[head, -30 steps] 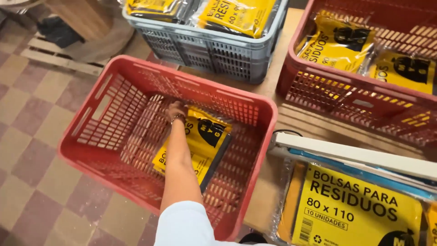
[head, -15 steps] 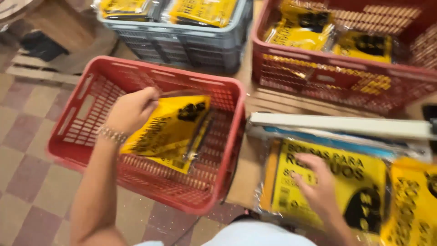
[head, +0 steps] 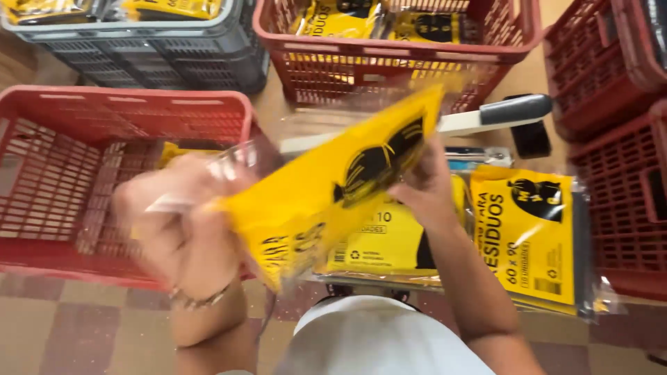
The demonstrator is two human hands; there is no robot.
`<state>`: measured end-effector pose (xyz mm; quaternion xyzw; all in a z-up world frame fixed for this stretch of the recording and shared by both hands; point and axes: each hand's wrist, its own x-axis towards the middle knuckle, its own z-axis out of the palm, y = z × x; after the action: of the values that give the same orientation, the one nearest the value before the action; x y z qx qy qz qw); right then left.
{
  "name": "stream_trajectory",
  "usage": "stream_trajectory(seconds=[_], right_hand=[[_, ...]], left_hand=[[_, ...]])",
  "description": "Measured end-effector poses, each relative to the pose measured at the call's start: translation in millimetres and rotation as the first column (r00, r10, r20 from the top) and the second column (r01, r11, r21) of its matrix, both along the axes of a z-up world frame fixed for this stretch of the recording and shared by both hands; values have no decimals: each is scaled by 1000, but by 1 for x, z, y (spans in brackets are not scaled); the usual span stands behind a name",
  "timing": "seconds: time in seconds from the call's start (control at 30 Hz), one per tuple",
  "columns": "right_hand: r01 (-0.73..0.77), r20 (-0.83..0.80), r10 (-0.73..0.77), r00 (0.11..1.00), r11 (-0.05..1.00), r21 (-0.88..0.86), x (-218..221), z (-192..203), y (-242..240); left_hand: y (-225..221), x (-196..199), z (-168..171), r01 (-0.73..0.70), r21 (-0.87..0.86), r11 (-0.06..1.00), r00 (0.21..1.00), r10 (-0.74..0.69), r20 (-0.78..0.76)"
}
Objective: Sealing the open ends of plastic bag packages using a manual heat sealer and sorting them into different plastic crates.
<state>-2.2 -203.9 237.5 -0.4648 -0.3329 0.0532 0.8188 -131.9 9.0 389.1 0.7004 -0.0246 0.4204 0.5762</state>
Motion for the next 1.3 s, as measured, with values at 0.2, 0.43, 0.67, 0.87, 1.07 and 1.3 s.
stream_trajectory(seconds=[0.2, 0.43, 0.67, 0.87, 1.07, 1.3], right_hand=[[228, -453, -512, 730, 807, -545, -27, -79, -84], [112, -233, -558, 796, 515, -850, 19, -186, -121], [142, 30, -672, 740, 112, -983, 88, -222, -111], [373, 247, -690, 681, 36, -927, 99, -221, -102], [742, 700, -412, 583, -80, -666, 89, -155, -84], [956, 967, 79, 241, 154, -251, 187, -95, -38]], left_hand=[[4, 109, -213, 176, -249, 952, 863, -271, -425], [1, 163, -432, -62, -203, 977, 666, -111, -738], [7, 164, -420, -108, -1, 994, 491, 53, -870], [1, 169, -395, -186, 52, 981, 484, 138, -864], [-8, 159, -388, -178, 165, 970, 506, 234, -830], [-13, 158, -395, -281, 131, 951, 488, 259, -833]])
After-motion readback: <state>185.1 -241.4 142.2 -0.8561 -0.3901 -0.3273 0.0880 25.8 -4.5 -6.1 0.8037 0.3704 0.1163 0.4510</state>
